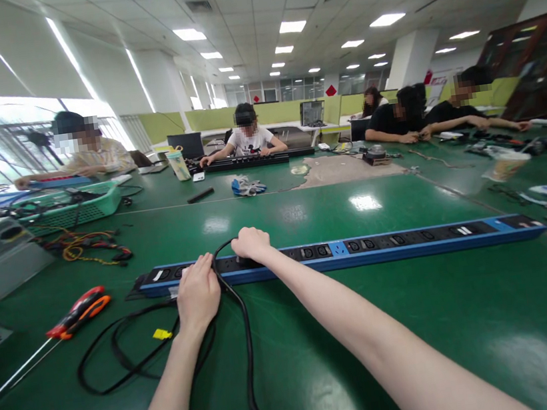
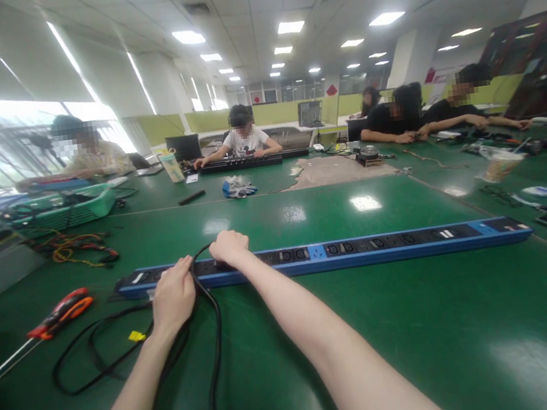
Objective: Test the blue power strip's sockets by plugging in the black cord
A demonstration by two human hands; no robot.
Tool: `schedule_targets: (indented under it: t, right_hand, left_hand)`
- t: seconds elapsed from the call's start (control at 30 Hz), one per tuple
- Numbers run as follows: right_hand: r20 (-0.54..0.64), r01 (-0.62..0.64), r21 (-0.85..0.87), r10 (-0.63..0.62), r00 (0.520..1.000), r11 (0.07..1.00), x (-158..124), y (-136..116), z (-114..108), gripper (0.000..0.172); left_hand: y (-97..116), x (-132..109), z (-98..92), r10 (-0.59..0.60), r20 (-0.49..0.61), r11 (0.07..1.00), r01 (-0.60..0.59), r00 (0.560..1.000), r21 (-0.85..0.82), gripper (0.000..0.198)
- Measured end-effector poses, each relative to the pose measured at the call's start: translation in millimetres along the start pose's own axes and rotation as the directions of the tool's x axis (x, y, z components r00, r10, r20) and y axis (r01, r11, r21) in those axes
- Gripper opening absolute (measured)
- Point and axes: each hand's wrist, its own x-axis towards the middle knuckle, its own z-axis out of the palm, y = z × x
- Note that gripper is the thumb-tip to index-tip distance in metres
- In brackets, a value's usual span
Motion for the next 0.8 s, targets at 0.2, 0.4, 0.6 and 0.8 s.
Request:
schedule_targets:
  t: [0.2, 0.4, 0.6, 0.8]
  right_hand:
    - [-0.027, 0.06, 0.027, -0.059, 0.998, 0.998, 2, 6, 3, 0.045]
    - [-0.025, 0.051, 0.005, -0.05, 0.998, 0.999, 1, 2, 0, 0.043]
    - [-0.028, 0.051, 0.048, -0.05, 0.998, 0.998, -4, 9, 2, 0.046]
    - [0.067, 0.057, 0.033, -0.059, 0.996, 0.998, 5, 7, -6, 0.043]
  left_hand:
    - [0, 1, -0.2, -0.003, 0.005, 0.999, 0.003, 1.0, -0.034, 0.054]
    - [1, 0, -1.5, -0.001, 0.005, 0.999, 0.001, 1.0, -0.039, 0.055]
    - [1, 0, -1.4, 0.002, 0.003, 1.0, -0.002, 1.0, -0.01, 0.053]
    - [1, -1, -2.3, 0.001, -0.002, 1.0, -0.001, 1.0, -0.01, 0.052]
